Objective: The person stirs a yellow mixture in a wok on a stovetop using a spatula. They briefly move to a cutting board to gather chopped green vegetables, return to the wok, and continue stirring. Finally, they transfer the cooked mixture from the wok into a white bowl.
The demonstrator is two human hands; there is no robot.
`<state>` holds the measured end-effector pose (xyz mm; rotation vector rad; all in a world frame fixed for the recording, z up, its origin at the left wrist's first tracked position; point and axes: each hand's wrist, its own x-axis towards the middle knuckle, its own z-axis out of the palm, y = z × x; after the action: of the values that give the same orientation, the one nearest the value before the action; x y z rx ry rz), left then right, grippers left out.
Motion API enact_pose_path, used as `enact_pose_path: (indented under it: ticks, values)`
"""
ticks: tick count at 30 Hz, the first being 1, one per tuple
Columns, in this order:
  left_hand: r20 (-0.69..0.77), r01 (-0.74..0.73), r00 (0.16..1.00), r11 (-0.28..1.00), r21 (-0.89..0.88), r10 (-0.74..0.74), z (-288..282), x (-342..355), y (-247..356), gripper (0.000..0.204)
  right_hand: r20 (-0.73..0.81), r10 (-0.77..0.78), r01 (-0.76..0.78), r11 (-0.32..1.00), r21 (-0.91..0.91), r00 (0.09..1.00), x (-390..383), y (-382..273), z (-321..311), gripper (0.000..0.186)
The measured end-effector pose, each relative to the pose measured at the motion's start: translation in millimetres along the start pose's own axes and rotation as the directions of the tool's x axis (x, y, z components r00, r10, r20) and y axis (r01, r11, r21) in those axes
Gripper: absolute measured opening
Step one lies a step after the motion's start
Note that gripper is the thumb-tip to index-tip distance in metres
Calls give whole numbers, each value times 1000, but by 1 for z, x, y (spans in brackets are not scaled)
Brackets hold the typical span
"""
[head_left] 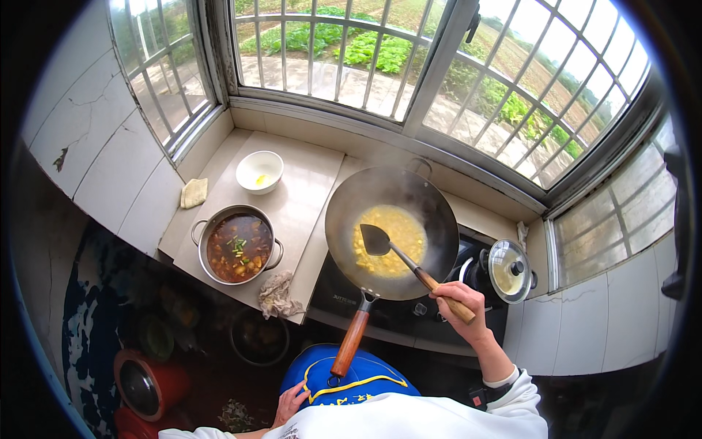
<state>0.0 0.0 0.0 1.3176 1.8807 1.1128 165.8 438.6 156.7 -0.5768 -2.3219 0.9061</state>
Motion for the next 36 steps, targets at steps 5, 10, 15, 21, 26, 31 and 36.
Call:
enact_pose_path:
  ticks: [5, 10, 15, 21, 26, 31, 36]
  values:
    - [-15, -12, 1000, 1000, 18, 13, -6, -1, -8, 59, -2, -29, 29, 998, -51, 1000, 4, -5, 10, 22]
    - [-22, -14, 1000, 1000, 3, 14, -4, 1, -7, 59, 42, -45, 46, 998, -32, 998, 7, -6, 18, 23]
    - [-17, 14, 1000, 1000, -21, -14, -3, 1, -1, 60, 89, -88, 95, 993, -76, 992, 10, -6, 22, 24]
    - [0, 30, 1000, 999, -14, -30, -4, 3, 2, 61, 162, -102, 118, 989, -94, 982, 15, -11, 19, 25]
    - [5, 14, 1000, 1000, -13, -13, -3, 6, 1, 61, 228, -153, 176, 981, -80, 961, 16, -16, 23, 25]
    - [25, 26, 999, 999, -38, -25, -3, 7, -3, 61, 123, -104, 111, 992, -57, 987, 20, -11, 13, 25]
    - [29, -9, 1000, 1000, -12, 9, -3, 10, -7, 60, -59, -7, 0, 993, -120, 998, 17, -7, -8, 20]
